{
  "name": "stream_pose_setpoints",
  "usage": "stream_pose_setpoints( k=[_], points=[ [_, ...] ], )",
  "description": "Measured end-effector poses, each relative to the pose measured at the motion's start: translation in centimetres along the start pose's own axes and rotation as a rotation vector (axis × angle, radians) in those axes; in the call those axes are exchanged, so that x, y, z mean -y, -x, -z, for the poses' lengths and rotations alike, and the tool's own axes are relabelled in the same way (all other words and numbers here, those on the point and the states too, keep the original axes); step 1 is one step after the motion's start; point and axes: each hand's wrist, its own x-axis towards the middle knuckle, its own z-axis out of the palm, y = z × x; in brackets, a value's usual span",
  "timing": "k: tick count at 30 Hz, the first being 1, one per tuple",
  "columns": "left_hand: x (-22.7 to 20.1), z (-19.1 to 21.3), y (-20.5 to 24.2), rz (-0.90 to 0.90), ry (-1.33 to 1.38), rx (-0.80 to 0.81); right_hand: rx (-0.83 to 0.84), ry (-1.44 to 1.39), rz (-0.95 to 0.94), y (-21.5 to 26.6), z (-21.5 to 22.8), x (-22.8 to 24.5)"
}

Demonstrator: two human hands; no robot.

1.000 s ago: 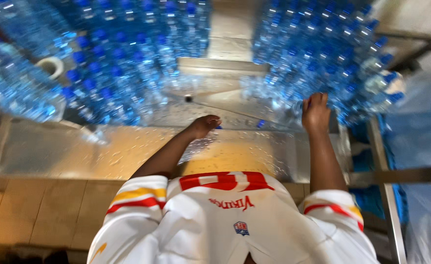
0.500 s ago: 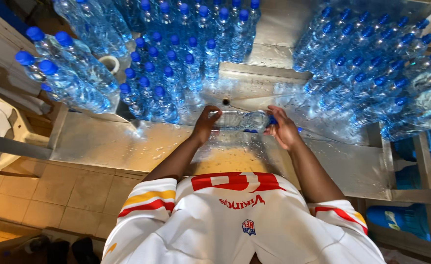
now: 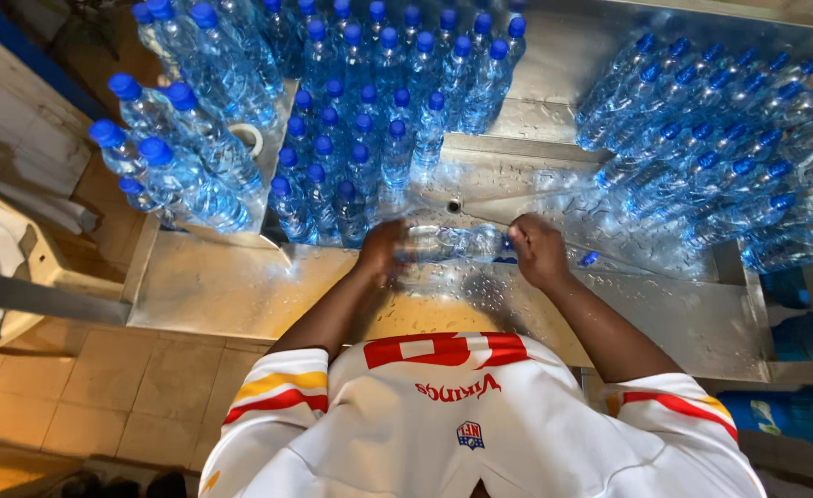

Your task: The person repeatedly picks up plastic water bottles from a metal tray, screws blue caps onto them, and places the capped bottles onto a shelf. The person also gathers loose caps from a plastic bag and continues the capping process.

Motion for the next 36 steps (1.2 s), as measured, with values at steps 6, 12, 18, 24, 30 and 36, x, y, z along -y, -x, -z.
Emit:
stream_pose_setpoints(
  k=[6, 12, 18, 24, 30, 36],
  points=[
    [1.4, 0.7, -0.4, 0.017, 0.237, -0.027, -0.198, 0.231, 0.219, -0.8, -1.5, 1.6],
    [0.6, 2.9, -0.8, -1.323, -0.857, 0.266, 0.232, -0.178, -0.775, -5.1, -2.7, 4.3],
    [1.8, 2.7, -1.0, -1.427, -1.258, 0.194, -0.136, -0.441, -0.069, -11.4, -8.3, 12.0],
    [0.0, -1.0, -4.4, -0.872, -1.588, 0.182, 0.146, 0.396, 0.119, -14.3, -13.7, 16.3],
    [2.3, -1.7, -7.4, -0.763, -1.898, 0.012, 0.241, 0.218, -0.130, -11.3, -6.7, 8.0],
    [2.0, -5.3, -7.9, -0.435, -2.020, 0.201, 0.171, 0.918, -0.660, -4.2, 6.9, -7.9]
  ],
)
